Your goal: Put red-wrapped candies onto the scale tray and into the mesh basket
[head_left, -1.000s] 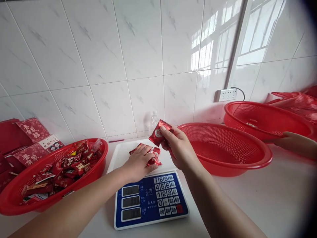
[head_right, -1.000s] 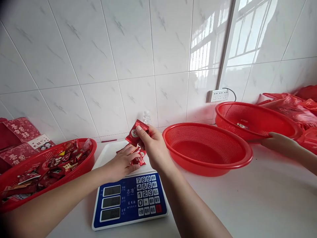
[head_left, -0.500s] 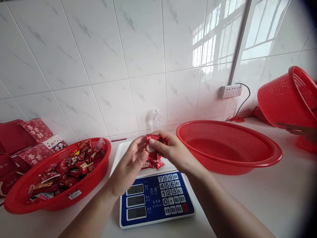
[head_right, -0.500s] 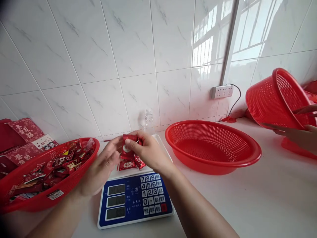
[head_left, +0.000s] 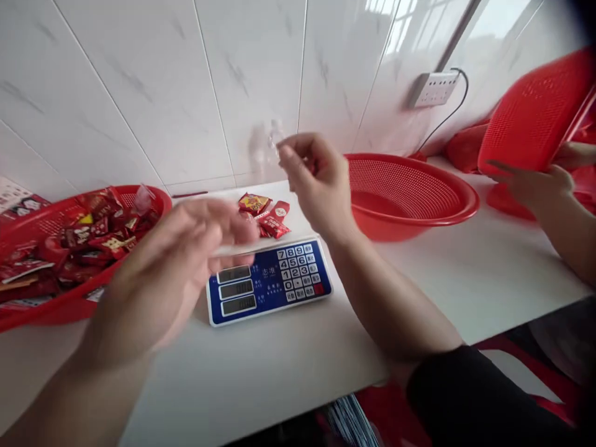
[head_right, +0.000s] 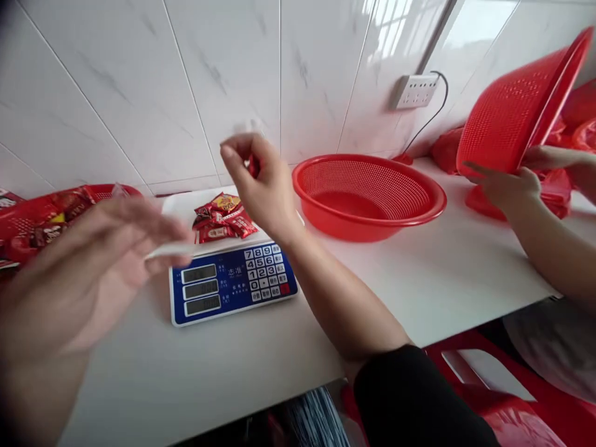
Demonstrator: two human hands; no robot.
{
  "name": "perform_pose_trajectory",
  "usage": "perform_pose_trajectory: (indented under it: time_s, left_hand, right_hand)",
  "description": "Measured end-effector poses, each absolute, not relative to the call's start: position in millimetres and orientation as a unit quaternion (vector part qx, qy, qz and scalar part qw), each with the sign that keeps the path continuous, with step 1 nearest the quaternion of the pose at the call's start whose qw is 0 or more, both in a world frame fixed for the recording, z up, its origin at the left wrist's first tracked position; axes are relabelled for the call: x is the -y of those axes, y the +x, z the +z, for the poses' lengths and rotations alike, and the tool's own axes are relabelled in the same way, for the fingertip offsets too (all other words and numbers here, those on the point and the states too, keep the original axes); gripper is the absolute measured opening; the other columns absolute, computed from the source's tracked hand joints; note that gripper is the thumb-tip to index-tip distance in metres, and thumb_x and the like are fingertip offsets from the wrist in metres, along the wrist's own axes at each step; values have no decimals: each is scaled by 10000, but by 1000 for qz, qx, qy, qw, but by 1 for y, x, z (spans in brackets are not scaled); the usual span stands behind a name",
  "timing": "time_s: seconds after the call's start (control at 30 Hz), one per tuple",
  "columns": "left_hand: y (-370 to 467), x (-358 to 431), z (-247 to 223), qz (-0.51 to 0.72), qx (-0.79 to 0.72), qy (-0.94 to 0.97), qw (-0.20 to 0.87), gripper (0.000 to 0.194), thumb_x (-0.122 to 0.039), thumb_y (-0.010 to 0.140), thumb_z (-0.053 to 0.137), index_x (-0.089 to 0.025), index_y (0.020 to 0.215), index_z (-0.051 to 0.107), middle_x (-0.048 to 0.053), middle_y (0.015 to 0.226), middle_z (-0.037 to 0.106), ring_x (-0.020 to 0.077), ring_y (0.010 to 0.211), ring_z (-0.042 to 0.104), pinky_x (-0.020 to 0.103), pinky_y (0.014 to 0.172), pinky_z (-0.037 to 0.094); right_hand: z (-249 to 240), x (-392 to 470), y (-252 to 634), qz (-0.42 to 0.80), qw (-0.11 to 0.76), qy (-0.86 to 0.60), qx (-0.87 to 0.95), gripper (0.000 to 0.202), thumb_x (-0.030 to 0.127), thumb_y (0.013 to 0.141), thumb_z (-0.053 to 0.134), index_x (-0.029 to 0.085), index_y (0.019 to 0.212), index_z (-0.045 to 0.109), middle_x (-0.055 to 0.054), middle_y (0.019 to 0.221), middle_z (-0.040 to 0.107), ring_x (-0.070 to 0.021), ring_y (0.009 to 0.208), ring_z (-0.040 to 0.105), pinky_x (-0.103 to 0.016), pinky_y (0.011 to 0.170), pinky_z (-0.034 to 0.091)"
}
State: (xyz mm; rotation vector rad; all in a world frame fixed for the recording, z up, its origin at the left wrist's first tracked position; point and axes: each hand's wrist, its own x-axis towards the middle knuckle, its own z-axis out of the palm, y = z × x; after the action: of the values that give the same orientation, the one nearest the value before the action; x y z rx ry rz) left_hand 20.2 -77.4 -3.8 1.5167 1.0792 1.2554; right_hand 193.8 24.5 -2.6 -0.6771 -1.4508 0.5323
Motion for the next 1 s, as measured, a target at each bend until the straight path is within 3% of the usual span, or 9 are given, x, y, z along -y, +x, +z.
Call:
perform_pose_trajectory:
  time_s: [0.1,0.17,0.27,0.33,0.47,0.57,0.73,0.87,1.0]
  left_hand:
    - [17,128,-40,330,-413,715,457,249,-385,825,535,-399,1042,656,12,957,693,237,843,646,342,725,533]
    - [37,157,-83,246,-280,792,483,395,-345,832,539,-438,1216,547,-8,1118,663,238,1000,621,321,856,504]
    - [75,178,-161,129,-197,851,469,441,-398,863,471,-374,1303,486,29,1375,480,288,1290,383,410,1054,331]
    - [89,181,-207,55,-285,834,469,531,-447,842,477,-341,1359,416,48,1475,316,314,1329,305,468,1082,266]
    - [75,174,-251,-43,-505,734,452,826,-568,651,642,-357,1393,346,78,1488,278,457,1334,177,646,1059,80]
    - [56,158,-244,64,-471,698,535,812,-583,661,620,-410,1393,314,30,1504,252,430,1362,89,617,1064,118]
    - [63,99,-191,108,-378,670,630,400,-513,807,504,-396,1184,567,20,1145,640,336,1122,519,470,867,463]
    - [73,90,-154,112,-357,629,681,257,-363,888,479,-236,1071,608,37,1157,579,224,1008,566,359,834,484]
    - [63,142,-130,119,-351,623,689,278,-320,870,527,-234,1133,558,80,1182,555,198,1002,563,377,809,496]
  right_hand:
    - [8,-21,200,247,678,-275,635,96,252,873,517,198,797,537,59,721,498,-44,632,458,-215,575,342]
    - [11,-16,201,252,676,-261,641,102,255,884,503,199,803,529,68,728,489,-27,603,449,-201,536,321]
    - [11,-7,200,249,671,-223,662,106,285,888,493,208,827,533,75,743,491,-19,581,440,-186,492,298]
    - [12,-2,198,242,670,-189,676,78,245,875,509,198,815,529,79,725,488,-14,581,428,-178,491,294]
    - [18,12,196,260,670,-209,663,157,345,850,542,198,794,544,51,728,507,-44,626,471,-195,501,312]
    - [21,17,197,273,672,-226,650,215,416,808,592,206,769,564,27,725,528,-68,597,472,-222,490,331]
    - [21,7,204,276,693,-219,628,207,414,799,613,210,791,575,23,702,528,-67,525,426,-245,477,340]
    - [20,0,209,286,675,-251,632,254,453,788,613,201,806,586,22,693,519,-72,534,395,-244,476,322]
    - [21,-3,210,326,632,-287,642,380,559,797,542,195,876,617,6,737,520,-80,557,378,-243,476,294]
